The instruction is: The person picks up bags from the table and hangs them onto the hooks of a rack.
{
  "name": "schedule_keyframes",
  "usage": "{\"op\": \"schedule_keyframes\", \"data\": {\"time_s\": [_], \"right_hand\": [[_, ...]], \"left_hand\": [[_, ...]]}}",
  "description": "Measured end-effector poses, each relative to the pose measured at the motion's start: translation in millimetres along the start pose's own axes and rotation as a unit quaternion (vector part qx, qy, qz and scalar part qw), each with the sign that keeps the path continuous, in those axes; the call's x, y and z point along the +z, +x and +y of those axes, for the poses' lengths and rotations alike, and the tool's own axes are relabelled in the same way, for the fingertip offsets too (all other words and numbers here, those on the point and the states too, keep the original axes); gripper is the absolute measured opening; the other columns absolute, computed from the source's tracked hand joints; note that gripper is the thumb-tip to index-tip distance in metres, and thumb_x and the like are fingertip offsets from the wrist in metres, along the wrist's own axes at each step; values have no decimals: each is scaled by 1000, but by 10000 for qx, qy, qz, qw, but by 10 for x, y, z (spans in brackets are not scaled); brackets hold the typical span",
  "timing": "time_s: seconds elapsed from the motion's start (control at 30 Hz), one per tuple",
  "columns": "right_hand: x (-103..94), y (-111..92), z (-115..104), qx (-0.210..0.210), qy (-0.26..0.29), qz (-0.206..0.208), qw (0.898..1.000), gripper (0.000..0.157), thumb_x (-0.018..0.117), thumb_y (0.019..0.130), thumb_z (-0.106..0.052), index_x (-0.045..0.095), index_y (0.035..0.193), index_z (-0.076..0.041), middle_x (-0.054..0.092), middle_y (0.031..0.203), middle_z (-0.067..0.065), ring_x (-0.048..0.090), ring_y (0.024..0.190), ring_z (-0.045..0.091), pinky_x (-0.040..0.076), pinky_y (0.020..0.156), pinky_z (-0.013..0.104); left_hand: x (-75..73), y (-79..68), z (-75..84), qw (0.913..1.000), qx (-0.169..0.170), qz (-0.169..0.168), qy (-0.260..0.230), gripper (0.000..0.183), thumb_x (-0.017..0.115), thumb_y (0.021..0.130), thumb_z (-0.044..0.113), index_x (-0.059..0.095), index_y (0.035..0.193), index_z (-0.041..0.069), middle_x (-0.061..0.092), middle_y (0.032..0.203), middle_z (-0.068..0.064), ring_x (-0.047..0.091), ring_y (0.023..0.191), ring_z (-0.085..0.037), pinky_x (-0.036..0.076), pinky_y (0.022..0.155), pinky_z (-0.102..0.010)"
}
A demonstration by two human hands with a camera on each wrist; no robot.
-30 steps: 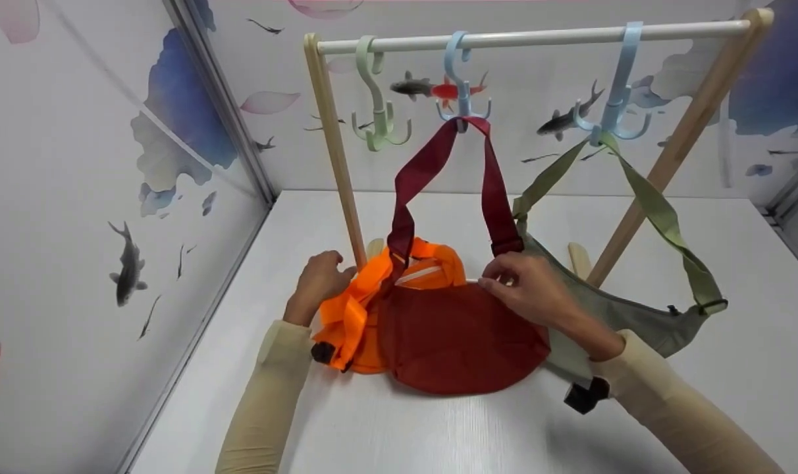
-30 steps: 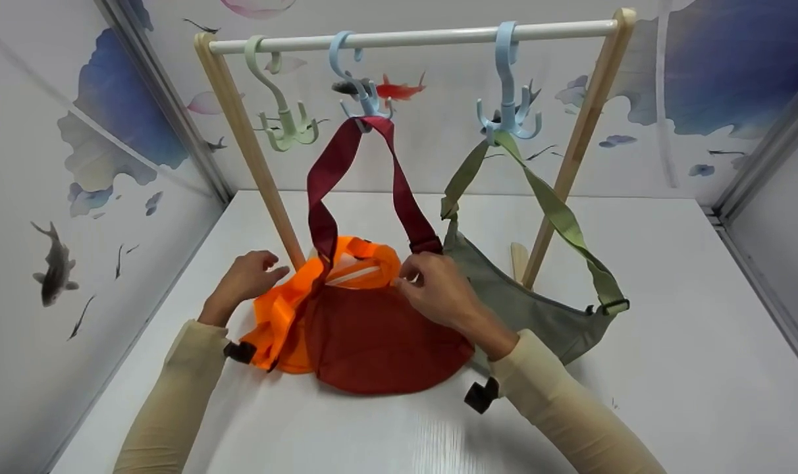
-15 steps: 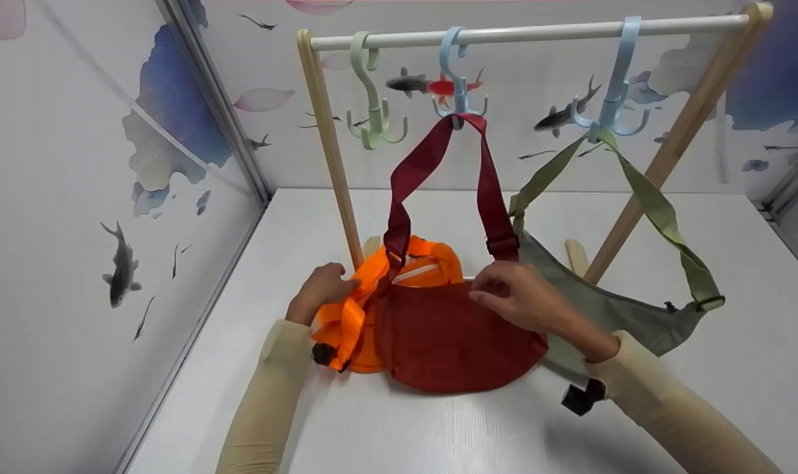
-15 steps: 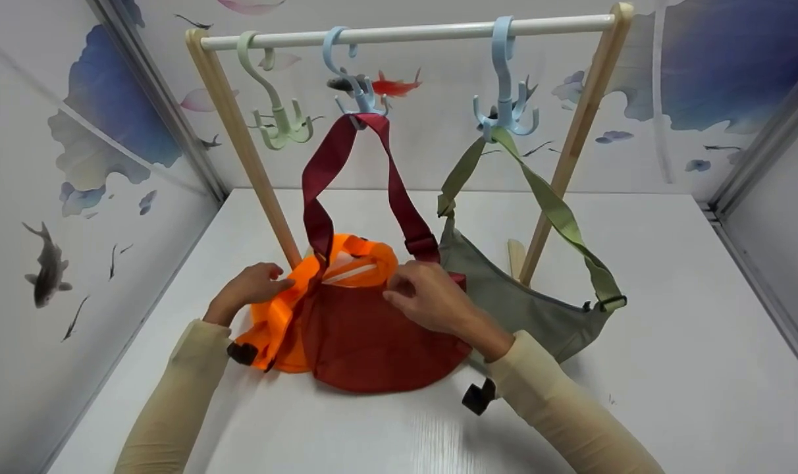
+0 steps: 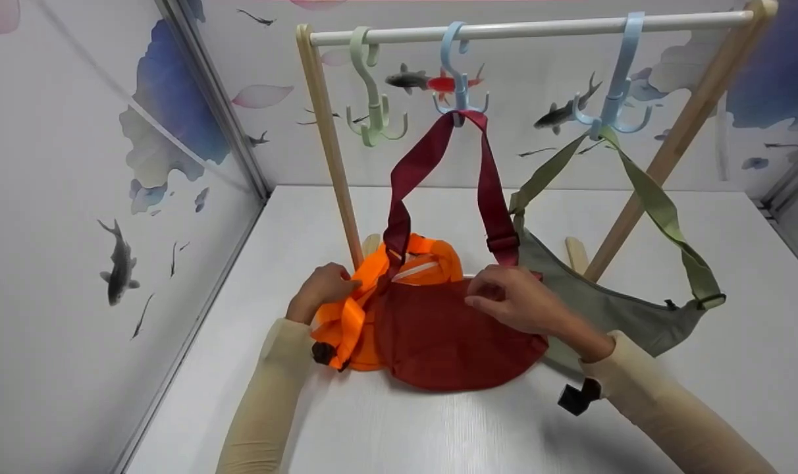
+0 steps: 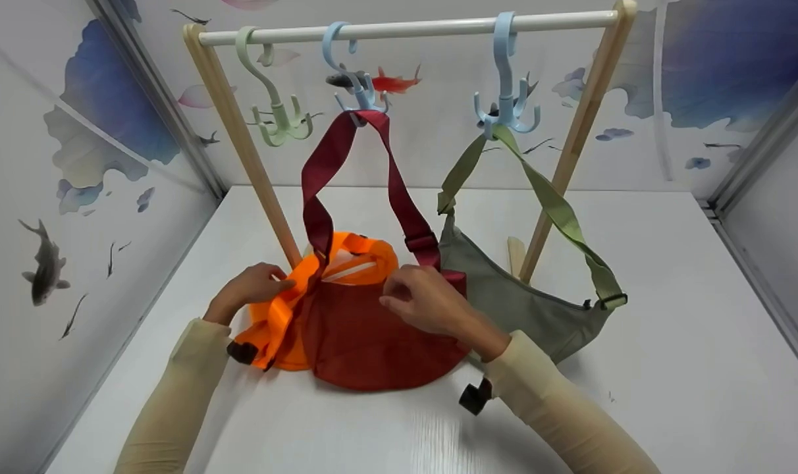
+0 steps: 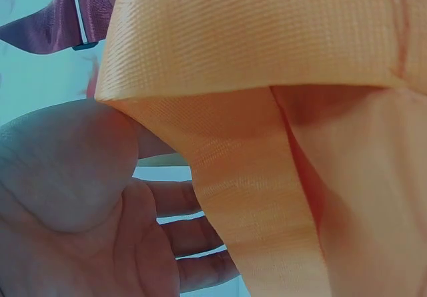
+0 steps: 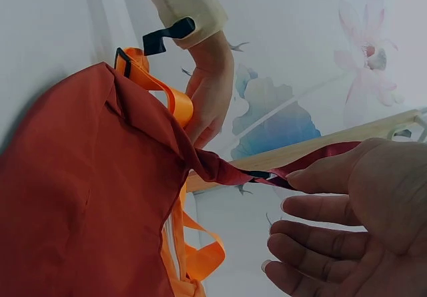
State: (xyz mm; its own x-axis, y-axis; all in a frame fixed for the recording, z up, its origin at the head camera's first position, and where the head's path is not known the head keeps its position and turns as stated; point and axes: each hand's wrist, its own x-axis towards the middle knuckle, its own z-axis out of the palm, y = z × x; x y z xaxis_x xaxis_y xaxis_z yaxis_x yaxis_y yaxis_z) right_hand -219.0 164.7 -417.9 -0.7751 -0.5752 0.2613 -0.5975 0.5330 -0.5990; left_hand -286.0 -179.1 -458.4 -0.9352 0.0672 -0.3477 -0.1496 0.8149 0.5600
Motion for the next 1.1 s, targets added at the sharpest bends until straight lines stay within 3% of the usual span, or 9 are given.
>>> {"op": "schedule_keyframes", "data": {"time_s": [0.2, 0.33, 0.47, 0.77, 0.93, 1.1], "right_hand": [[24, -2, -3, 3, -5, -90, 10000, 7, 69, 93, -19, 71, 94, -12, 65, 87, -6, 59, 80, 10, 52, 73, 28], [29, -6, 2, -40, -1, -118, 9999, 7, 69, 93, -18, 71, 95, -12, 65, 88, -6, 59, 80, 10, 52, 74, 29], [44, -5, 19, -169, 33, -68, 9998, 4, 70, 92, -16, 72, 95, -12, 66, 87, -5, 60, 80, 11, 52, 73, 29], [117, 6, 33, -198, 102, -173, 9996, 5, 70, 93, -17, 71, 95, -13, 66, 86, -5, 58, 78, 10, 52, 72, 28], [146, 9, 40, -152, 75, -288, 9994, 5, 70, 93, -18, 71, 97, -14, 66, 88, -7, 58, 80, 10, 52, 74, 28], [163, 18, 17, -198, 104, -331, 9992, 5, 70, 92, -18, 71, 96, -14, 66, 88, -7, 58, 80, 9, 52, 74, 28]], "left_hand": [[18, 24, -14, 9990, -371, -254, -68, 55, 63, 96, 32, 51, 138, -1, 56, 136, -20, 55, 110, -34, 42, 107, -51], [28, 6, -15, 9988, -206, -370, 244, 42, 62, 94, 30, 62, 123, -2, 65, 113, -16, 57, 94, -28, 49, 97, -46], [23, -21, -43, 9983, 48, -328, 487, 29, 62, 92, 24, 68, 105, -1, 61, 88, -8, 54, 78, -23, 51, 84, -41], [-33, -67, -98, 9980, -151, -327, 519, 29, 64, 91, 24, 66, 106, -1, 57, 86, -7, 53, 79, -23, 47, 75, -35], [-97, -116, -120, 9961, 122, -401, 772, 31, 60, 94, 25, 66, 110, -1, 58, 92, -8, 52, 83, -23, 46, 77, -35], [-185, -206, -101, 9953, 483, -402, 737, 25, 56, 98, 26, 62, 97, 2, 52, 82, -6, 50, 73, -21, 43, 69, -32]]}}
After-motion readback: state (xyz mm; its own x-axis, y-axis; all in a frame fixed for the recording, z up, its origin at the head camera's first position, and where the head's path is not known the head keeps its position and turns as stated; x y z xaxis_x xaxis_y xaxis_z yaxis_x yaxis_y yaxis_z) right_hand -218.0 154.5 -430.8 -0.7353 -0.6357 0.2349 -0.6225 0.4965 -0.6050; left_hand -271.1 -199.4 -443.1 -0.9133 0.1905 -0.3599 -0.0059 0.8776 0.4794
